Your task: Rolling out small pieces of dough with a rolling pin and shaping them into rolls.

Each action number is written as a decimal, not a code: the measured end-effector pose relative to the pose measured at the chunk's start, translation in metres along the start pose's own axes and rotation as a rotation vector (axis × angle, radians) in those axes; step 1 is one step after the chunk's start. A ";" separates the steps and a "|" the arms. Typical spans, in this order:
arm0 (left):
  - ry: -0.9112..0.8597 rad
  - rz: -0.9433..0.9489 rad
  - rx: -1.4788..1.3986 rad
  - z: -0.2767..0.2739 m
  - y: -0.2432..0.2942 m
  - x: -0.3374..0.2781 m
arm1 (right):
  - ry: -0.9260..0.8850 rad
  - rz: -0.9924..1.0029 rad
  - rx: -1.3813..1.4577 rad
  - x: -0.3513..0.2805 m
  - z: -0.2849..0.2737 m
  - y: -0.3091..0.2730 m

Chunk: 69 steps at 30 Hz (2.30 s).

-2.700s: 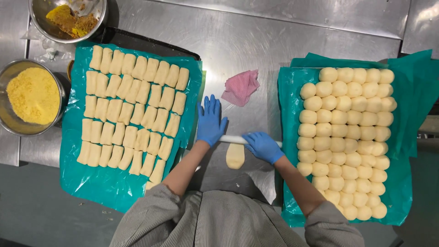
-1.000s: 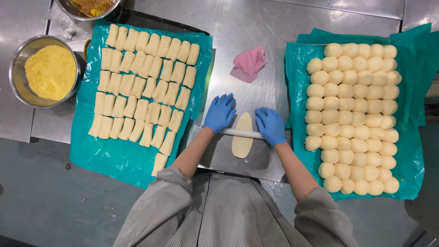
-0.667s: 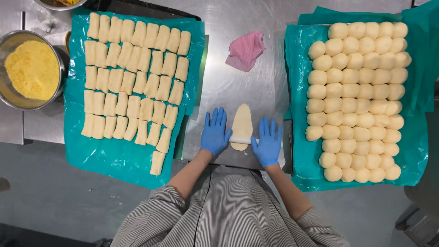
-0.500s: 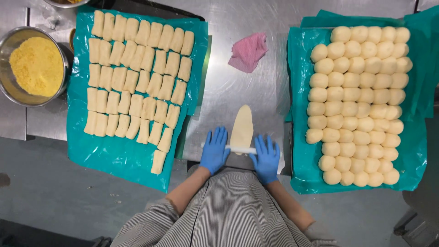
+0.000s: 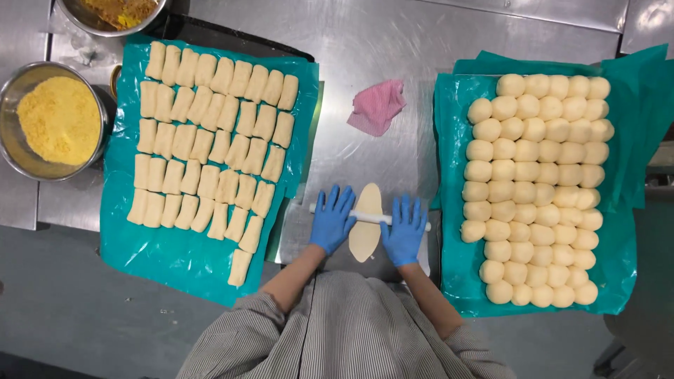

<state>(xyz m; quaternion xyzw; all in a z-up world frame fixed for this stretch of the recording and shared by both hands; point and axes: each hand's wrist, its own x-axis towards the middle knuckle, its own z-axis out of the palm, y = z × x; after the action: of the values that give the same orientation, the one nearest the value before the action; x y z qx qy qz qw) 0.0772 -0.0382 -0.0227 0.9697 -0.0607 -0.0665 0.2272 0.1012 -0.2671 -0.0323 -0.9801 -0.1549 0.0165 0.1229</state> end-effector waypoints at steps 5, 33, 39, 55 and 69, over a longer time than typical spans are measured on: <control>0.064 -0.030 0.104 -0.037 -0.010 0.116 | 0.010 -0.050 -0.045 0.115 -0.016 0.017; 0.038 0.257 0.016 -0.003 0.014 0.049 | 0.031 -0.332 0.306 0.055 -0.004 -0.011; -0.011 0.278 0.092 0.010 0.004 -0.002 | -0.011 -0.326 0.283 0.001 0.013 -0.003; -0.143 0.274 0.094 0.000 0.003 -0.045 | -0.260 -0.330 0.126 -0.039 -0.032 -0.014; 0.027 0.159 0.128 0.026 0.003 -0.037 | -0.101 -0.161 -0.060 -0.041 0.002 -0.017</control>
<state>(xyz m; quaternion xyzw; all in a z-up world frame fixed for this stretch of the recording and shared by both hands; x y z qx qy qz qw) 0.0362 -0.0467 -0.0404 0.9752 -0.1384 -0.0313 0.1701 0.0568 -0.2638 -0.0304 -0.9656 -0.2396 0.0514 0.0867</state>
